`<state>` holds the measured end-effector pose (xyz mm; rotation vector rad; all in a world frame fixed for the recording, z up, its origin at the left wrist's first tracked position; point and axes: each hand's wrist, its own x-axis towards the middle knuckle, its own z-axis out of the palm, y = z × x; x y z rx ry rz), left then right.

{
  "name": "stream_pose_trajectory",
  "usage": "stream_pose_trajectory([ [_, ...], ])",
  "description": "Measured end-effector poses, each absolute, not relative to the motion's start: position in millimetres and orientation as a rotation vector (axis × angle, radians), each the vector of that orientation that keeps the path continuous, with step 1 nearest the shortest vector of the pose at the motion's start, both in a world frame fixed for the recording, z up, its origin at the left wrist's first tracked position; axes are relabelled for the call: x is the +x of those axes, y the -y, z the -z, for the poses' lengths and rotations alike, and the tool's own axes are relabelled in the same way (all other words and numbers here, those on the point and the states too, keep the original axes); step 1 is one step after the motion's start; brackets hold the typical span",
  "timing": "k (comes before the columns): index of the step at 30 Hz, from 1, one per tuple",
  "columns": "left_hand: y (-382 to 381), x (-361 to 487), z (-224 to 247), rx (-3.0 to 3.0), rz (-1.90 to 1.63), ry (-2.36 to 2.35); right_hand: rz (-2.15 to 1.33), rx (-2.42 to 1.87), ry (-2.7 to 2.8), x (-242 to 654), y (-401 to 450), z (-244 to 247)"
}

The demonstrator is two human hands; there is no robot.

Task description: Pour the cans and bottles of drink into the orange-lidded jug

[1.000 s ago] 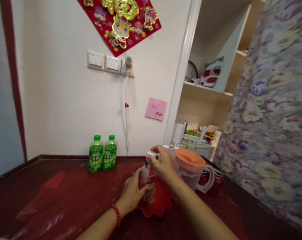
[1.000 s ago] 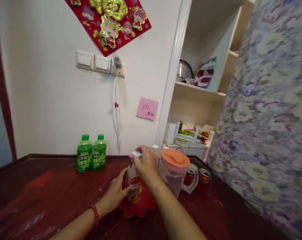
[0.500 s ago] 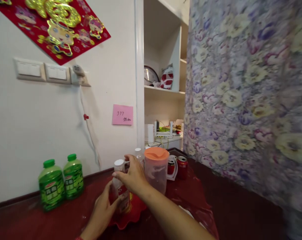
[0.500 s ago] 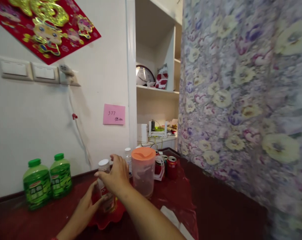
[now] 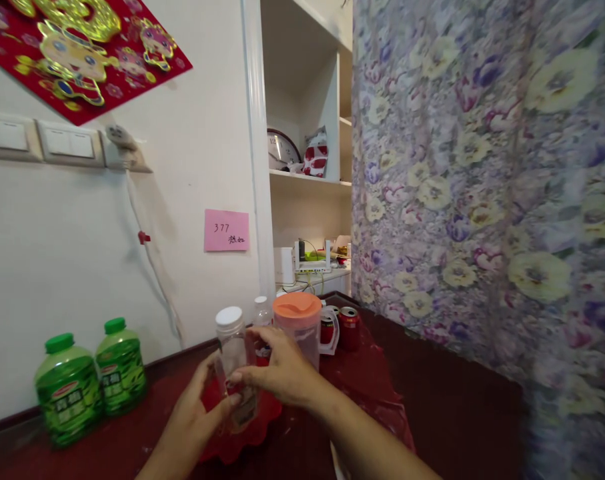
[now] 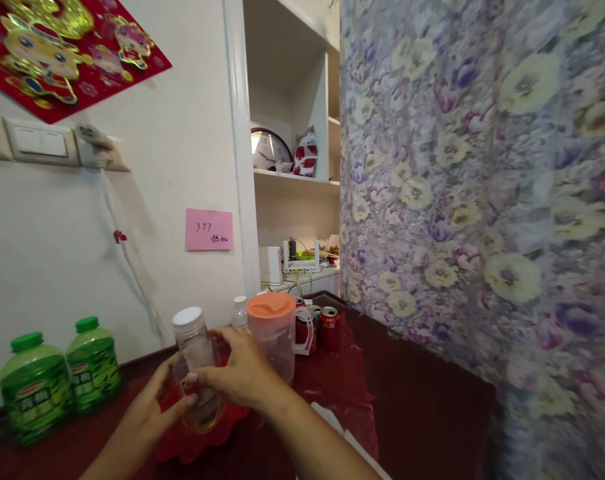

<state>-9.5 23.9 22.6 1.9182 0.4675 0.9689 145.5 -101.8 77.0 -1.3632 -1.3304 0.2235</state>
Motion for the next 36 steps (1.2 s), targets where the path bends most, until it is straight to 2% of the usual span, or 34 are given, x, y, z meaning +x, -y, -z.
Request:
stream_pose_trajectory([
  [4,2.2,-6.8,-30.0,1.987,-0.886,-0.394,-0.209,-1.393,1.395,151.4,134.4,-85.0],
  [11,29.4,-0.1,-20.3,2.117,-0.653,-0.337,-0.211,-1.479,1.262,151.9,184.2,-70.2],
  [17,39.5,-5.7,-23.1,2.075,-0.693,-0.289,-0.326,-1.429,1.087,169.6,240.5,-75.4],
  [25,13.4,-21.8,-51.9,1.902,-0.851,-0.424,0.162,-1.735,0.840,272.6,280.1,-69.1],
  [36,15.1,-28.2,-76.3,1.942,-1.074,-0.491,0.477,-1.952,0.776,334.2,214.5,-23.2],
])
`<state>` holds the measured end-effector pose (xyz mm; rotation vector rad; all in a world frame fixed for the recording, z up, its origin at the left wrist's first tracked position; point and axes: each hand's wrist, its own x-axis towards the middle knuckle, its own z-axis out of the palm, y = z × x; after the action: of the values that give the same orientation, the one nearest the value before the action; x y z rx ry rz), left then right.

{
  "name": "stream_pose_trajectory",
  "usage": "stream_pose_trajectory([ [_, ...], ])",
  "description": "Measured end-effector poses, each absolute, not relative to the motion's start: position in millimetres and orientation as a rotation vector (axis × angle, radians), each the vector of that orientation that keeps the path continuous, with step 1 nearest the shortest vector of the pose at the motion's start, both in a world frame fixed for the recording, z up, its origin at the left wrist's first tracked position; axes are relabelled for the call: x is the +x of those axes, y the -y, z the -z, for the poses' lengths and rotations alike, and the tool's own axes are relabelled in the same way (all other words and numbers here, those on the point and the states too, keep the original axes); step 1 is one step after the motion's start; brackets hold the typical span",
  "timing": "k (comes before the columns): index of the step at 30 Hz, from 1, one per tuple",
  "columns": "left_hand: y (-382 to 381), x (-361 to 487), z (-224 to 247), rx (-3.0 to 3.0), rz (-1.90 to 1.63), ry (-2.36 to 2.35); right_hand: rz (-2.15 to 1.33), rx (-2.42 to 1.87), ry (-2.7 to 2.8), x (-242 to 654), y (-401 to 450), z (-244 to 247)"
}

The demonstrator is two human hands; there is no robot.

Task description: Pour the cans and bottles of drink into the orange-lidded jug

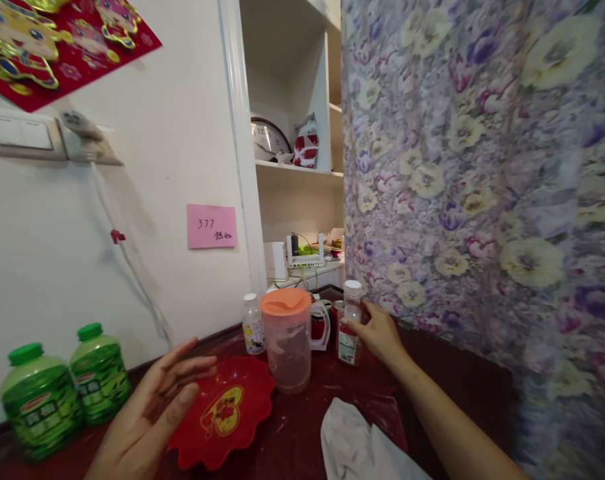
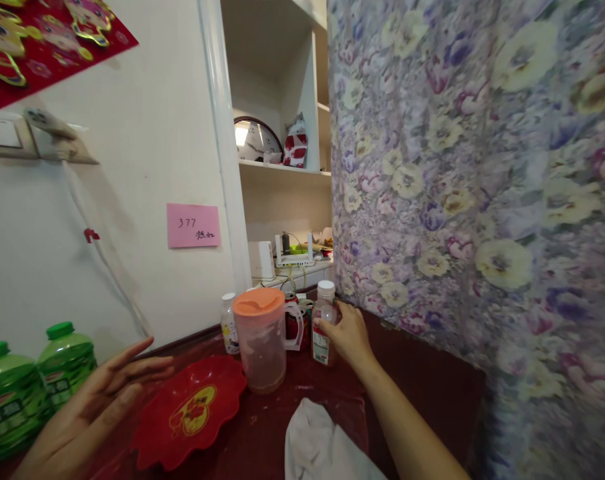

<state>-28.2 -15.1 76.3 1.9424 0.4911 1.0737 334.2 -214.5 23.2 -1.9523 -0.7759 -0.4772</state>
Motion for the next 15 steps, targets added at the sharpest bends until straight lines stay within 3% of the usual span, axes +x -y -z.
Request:
stream_pose_trajectory([
  [15,15.7,-28.5,-71.6,1.929,-1.063,-0.474,0.512,-1.968,0.765,337.5,189.5,12.7],
])
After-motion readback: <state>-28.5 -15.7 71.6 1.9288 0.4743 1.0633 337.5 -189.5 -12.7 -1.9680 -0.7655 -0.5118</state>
